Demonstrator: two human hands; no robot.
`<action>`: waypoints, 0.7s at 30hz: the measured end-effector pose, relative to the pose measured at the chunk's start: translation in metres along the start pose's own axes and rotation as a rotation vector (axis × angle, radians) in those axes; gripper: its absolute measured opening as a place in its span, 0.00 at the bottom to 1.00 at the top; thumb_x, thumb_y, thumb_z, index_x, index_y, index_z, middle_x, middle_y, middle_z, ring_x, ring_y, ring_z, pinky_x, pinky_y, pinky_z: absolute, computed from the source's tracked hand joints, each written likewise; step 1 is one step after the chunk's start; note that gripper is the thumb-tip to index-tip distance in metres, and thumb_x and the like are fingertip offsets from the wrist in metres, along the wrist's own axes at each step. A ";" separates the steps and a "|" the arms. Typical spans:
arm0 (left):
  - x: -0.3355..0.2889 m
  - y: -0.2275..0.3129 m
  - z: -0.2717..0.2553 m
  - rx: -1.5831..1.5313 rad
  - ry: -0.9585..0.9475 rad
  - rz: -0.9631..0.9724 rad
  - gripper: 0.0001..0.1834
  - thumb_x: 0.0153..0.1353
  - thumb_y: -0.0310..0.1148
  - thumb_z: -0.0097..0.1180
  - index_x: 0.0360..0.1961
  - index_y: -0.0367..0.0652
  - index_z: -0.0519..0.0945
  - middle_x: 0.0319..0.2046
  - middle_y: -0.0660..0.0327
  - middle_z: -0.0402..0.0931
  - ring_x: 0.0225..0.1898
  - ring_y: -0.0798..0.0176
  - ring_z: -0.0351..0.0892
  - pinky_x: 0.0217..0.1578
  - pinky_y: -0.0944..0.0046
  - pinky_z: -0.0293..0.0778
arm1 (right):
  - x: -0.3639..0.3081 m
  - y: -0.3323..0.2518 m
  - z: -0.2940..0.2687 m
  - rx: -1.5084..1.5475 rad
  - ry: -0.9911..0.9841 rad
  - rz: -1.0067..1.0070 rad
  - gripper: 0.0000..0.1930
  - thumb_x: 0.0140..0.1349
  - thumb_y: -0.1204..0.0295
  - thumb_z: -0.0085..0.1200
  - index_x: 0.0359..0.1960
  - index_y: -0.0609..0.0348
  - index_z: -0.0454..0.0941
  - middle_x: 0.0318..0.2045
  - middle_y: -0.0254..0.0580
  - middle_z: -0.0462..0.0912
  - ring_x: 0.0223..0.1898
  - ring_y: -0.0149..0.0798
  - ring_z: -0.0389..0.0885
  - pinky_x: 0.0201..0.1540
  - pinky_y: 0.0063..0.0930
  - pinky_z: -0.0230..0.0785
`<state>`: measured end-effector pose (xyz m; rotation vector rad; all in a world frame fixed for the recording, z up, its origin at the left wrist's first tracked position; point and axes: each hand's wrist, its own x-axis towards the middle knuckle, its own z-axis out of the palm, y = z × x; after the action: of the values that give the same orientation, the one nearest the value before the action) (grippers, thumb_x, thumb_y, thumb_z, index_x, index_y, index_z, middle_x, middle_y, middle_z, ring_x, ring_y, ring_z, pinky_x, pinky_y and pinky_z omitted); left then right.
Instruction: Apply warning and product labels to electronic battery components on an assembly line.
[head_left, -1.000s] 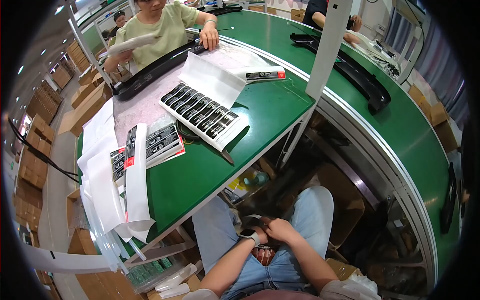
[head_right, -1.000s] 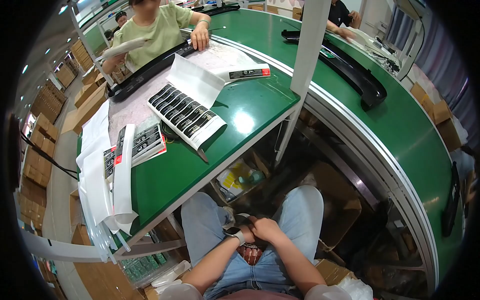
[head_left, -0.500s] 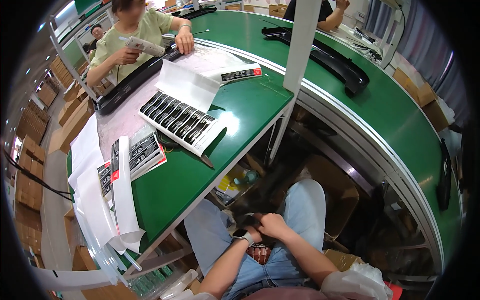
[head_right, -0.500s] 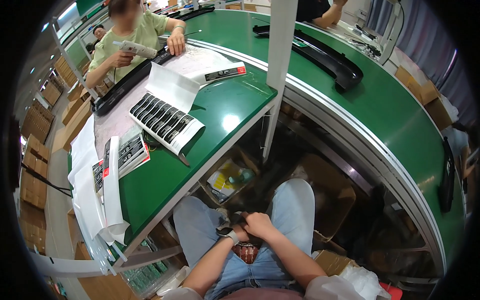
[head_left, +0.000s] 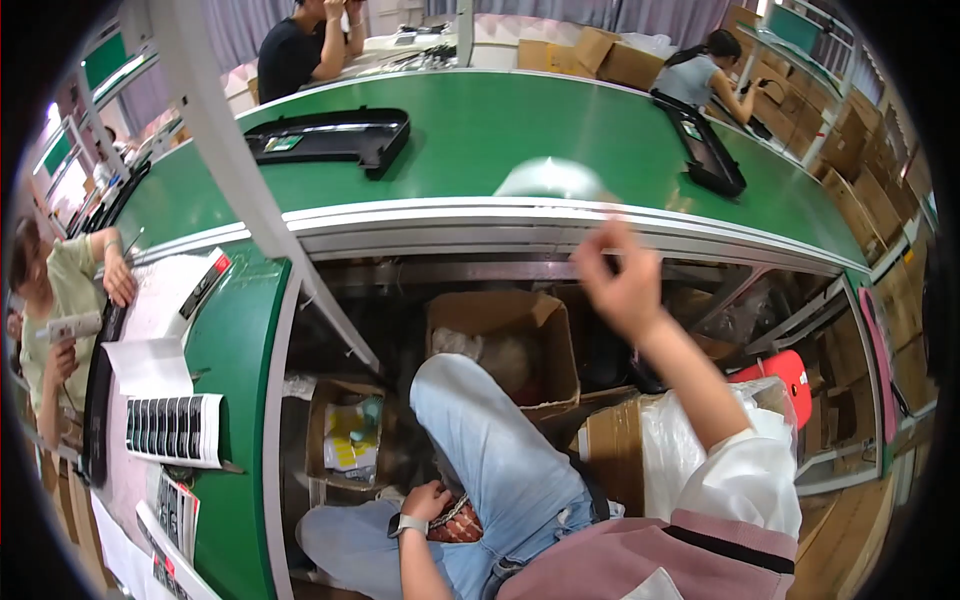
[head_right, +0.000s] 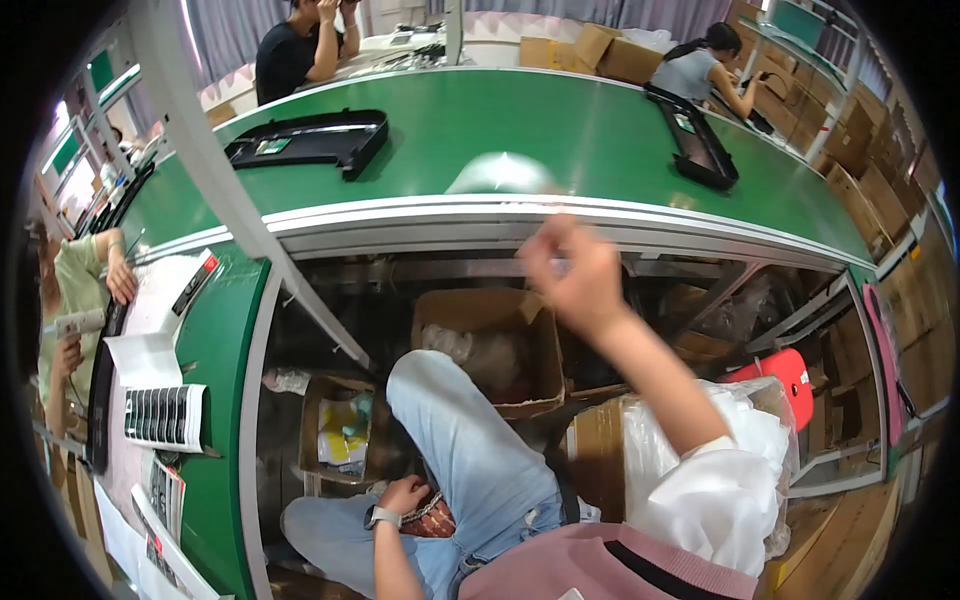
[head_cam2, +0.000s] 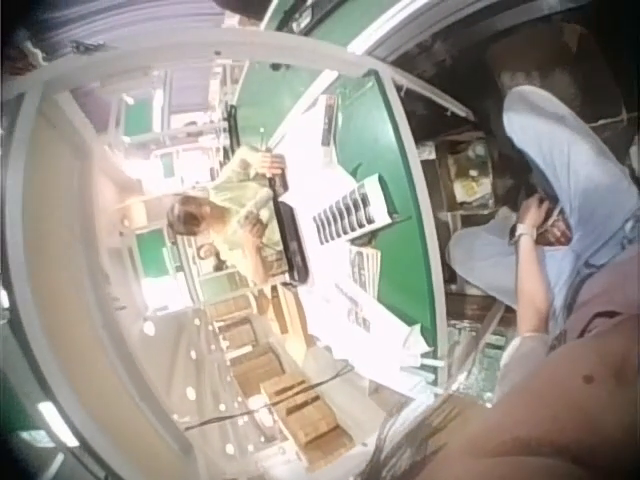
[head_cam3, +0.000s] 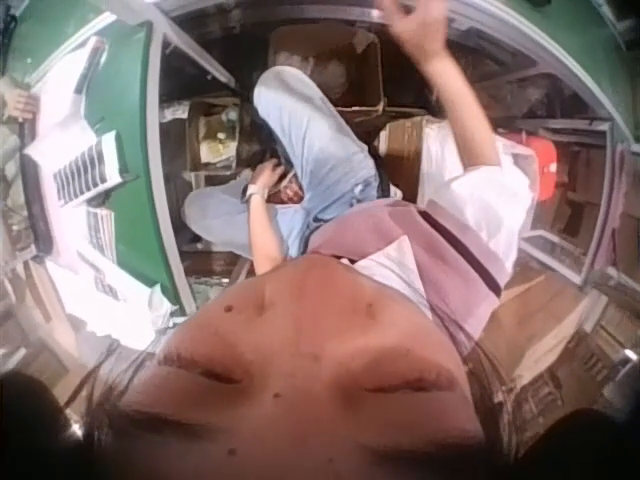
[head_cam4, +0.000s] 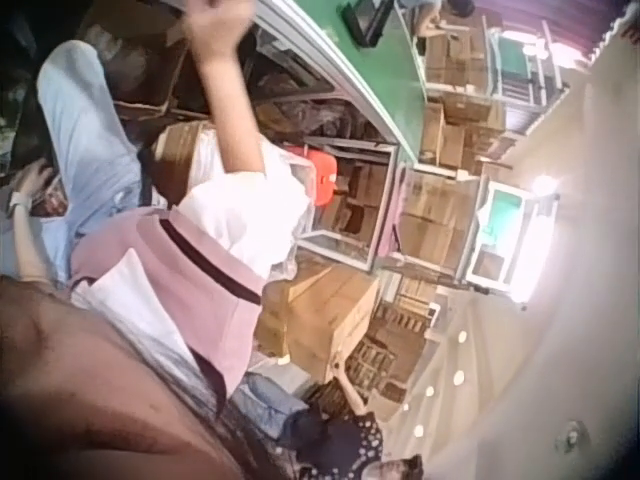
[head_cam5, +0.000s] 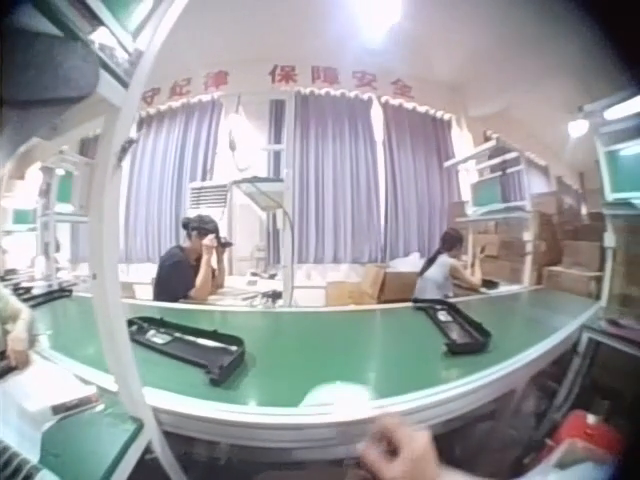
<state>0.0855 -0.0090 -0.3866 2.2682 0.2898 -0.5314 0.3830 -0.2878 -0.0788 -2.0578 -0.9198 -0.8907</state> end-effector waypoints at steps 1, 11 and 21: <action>-0.001 0.003 -0.002 0.008 -0.005 -0.024 0.20 0.57 0.46 0.59 0.42 0.41 0.82 0.37 0.48 0.83 0.41 0.43 0.82 0.43 0.50 0.76 | 0.019 0.033 -0.019 -0.034 0.135 0.071 0.29 0.60 0.76 0.57 0.64 0.56 0.64 0.33 0.44 0.82 0.34 0.38 0.82 0.38 0.31 0.75; -0.005 -0.039 0.027 0.079 -0.066 -0.244 0.23 0.57 0.55 0.55 0.41 0.47 0.84 0.38 0.51 0.83 0.45 0.47 0.81 0.47 0.50 0.75 | 0.038 0.396 -0.162 -0.606 0.663 0.898 0.61 0.46 0.40 0.65 0.68 0.75 0.45 0.70 0.67 0.47 0.69 0.58 0.57 0.69 0.48 0.49; 0.007 -0.047 0.047 0.075 0.025 -0.291 0.20 0.57 0.50 0.57 0.39 0.45 0.84 0.38 0.51 0.83 0.42 0.46 0.82 0.44 0.50 0.75 | 0.042 0.592 -0.122 -0.687 0.716 1.370 0.43 0.47 0.38 0.58 0.67 0.17 0.53 0.60 0.66 0.69 0.64 0.64 0.63 0.65 0.65 0.40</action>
<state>0.0617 -0.0120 -0.4492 2.3195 0.6290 -0.6723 0.8457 -0.6680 -0.1679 -1.9536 1.2190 -0.9895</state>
